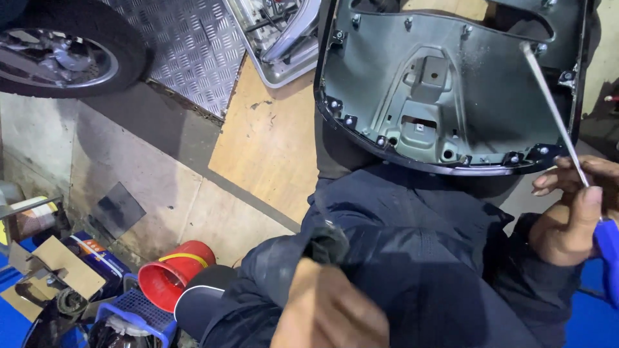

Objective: Disassembling components from a motorcycle front panel using a screwdriver

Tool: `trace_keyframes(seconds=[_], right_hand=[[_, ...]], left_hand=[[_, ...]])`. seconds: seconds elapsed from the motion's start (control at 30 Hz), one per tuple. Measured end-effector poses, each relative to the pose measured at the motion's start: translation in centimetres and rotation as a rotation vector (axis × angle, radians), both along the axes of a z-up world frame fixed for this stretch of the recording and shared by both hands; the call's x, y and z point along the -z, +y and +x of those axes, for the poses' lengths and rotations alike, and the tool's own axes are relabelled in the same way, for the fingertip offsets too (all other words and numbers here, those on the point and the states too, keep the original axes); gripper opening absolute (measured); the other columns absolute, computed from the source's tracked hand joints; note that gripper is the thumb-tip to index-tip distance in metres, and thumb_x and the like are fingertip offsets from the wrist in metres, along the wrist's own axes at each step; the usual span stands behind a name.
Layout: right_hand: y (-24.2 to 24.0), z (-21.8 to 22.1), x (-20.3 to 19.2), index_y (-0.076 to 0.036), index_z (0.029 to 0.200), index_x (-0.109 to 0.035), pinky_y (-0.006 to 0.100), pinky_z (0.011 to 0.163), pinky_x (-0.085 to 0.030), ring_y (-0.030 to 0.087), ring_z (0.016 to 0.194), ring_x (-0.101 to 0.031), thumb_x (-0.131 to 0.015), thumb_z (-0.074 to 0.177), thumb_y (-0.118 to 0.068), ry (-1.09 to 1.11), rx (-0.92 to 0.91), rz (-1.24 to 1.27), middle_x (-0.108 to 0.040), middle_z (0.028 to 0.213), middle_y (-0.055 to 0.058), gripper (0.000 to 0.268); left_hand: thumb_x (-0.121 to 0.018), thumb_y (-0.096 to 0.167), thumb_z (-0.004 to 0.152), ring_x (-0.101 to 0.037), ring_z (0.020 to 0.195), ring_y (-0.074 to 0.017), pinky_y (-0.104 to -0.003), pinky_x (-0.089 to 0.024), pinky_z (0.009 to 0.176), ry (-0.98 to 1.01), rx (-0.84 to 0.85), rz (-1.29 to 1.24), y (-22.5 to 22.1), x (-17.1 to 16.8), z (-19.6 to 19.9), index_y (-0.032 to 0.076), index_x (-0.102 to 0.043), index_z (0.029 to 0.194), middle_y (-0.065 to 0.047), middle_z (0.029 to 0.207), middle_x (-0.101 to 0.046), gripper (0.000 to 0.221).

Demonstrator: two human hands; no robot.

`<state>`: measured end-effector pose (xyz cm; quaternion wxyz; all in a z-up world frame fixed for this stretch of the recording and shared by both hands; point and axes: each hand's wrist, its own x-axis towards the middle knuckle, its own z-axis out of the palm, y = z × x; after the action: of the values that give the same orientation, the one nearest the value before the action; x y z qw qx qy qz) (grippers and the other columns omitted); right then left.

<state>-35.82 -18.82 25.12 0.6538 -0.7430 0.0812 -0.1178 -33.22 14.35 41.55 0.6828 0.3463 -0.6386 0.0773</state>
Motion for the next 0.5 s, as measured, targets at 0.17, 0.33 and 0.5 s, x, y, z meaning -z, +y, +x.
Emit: trace_keyframes(seconds=[0.17,0.33,0.5], right_hand=[[-1.4,0.7,-0.2,0.000,0.149,-0.029,0.040,0.075,-0.045,0.046,0.102,-0.053,-0.041,0.111,-0.017,-0.052,-0.190,0.025,-0.037,0.147,0.045,0.044],[0.2,1.8,-2.7,0.005,0.153,-0.030,0.041,0.082,-0.048,0.051,0.121,-0.055,-0.041,0.105,-0.042,0.001,-0.164,-0.003,-0.039,0.162,0.043,0.068],[-0.4,2.5,-4.6,0.019,0.142,-0.044,0.043,0.085,-0.055,0.050,0.116,-0.065,-0.041,0.109,-0.071,0.020,0.040,-0.099,-0.054,0.137,0.042,0.096]], left_hand=[[-0.051,0.036,0.101,-0.066,0.089,-0.0258,-0.044,-0.051,0.078,0.443,-0.489,0.484,-4.5,9.7,1.2,0.009,-0.061,0.096,-0.009,0.096,-0.066,0.029],[-0.089,0.025,0.078,-0.068,0.106,-0.0254,-0.043,-0.050,0.104,-0.227,-1.219,1.083,-5.7,16.3,4.9,0.007,-0.072,0.113,-0.011,0.115,-0.070,0.042],[-0.078,0.027,0.086,-0.062,0.096,-0.0263,-0.039,-0.046,0.089,-0.189,-1.216,1.095,-6.4,22.5,7.9,0.008,-0.069,0.110,-0.010,0.116,-0.065,0.032]])
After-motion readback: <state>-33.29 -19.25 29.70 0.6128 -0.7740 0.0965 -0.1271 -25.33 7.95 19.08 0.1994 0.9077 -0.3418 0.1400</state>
